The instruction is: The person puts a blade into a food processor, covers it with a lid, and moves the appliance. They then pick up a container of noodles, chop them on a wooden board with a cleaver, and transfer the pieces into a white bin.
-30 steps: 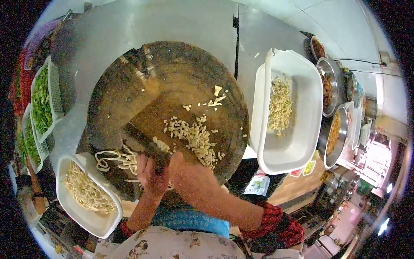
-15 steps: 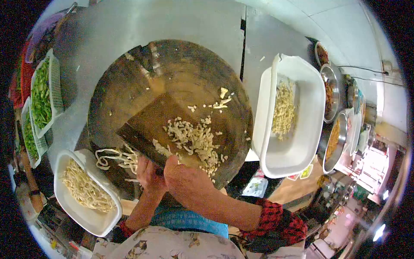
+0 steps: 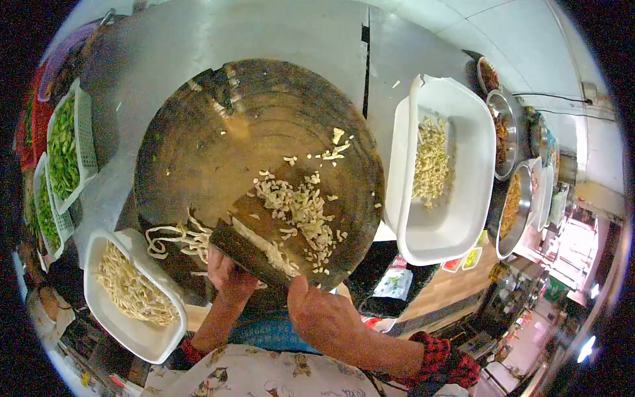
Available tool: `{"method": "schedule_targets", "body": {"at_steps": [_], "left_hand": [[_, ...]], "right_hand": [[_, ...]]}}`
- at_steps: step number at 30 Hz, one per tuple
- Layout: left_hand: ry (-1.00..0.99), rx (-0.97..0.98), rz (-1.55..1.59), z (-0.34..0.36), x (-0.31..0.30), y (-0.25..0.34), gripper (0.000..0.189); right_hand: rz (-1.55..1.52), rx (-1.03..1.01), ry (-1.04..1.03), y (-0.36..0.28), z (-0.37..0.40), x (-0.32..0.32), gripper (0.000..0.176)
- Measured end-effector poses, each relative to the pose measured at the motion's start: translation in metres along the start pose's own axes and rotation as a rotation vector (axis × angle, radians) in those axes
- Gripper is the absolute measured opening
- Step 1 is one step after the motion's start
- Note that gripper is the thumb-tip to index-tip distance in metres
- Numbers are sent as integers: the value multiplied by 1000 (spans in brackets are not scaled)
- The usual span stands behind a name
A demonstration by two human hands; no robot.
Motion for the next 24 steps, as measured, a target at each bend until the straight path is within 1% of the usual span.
{"method": "schedule_targets", "body": {"at_steps": [2,4,5,6,7,8,9,10,11,12,13,15,17,18,20,21,22,24], "left_hand": [[4,-36,39,-3,-1,-1,32],[19,-53,15,-3,2,-1,30],[43,-63,-7,-2,4,-1,29],[44,-62,-5,1,4,-3,29],[2,-129,21,5,5,-10,27],[-43,-196,46,9,6,-14,25],[-48,-192,46,13,4,-13,25],[-19,-119,-2,10,4,-8,25],[17,-47,-51,5,3,-3,25],[25,-44,-50,1,0,-1,25],[-6,-31,-41,2,-4,1,20],[-48,-11,-27,5,-7,4,17],[-12,-14,-18,9,-9,6,18],[-13,-14,-15,9,-9,7,18],[-23,39,22,10,-10,7,31],[-27,39,25,10,-8,6,31],[-29,63,27,10,-7,5,31],[-35,85,26,10,-4,4,30]], "right_hand": [[-44,25,-38,2,-11,1,18],[-96,50,-2,3,-32,3,12],[-93,51,-3,0,-44,7,12],[-8,44,-11,-5,-56,12,13],[79,32,-18,-5,-64,14,14],[81,29,-15,1,-66,12,14],[-21,75,94,10,-64,7,19],[-118,118,209,17,-59,1,23],[-110,115,218,19,-55,-3,23],[-45,126,274,22,-50,-7,24],[10,141,323,22,-44,-8,24],[6,115,335,9,-23,-15,23],[21,69,356,-7,1,-13,22],[23,72,355,-10,11,-3,22],[2,114,244,-13,26,23,23],[27,221,175,-15,28,32,24],[24,227,174,-15,24,37,24],[-40,416,45,-6,15,56,24]]}}
Point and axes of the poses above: each hand's wrist, its own z-axis away from the middle knuckle, its own x-axis out of the palm, y = z × x, the point moved 4 cm from there along -z, towards the middle knuckle, and after that the axes turned 12 degrees about -x, right-handed, at the moved point
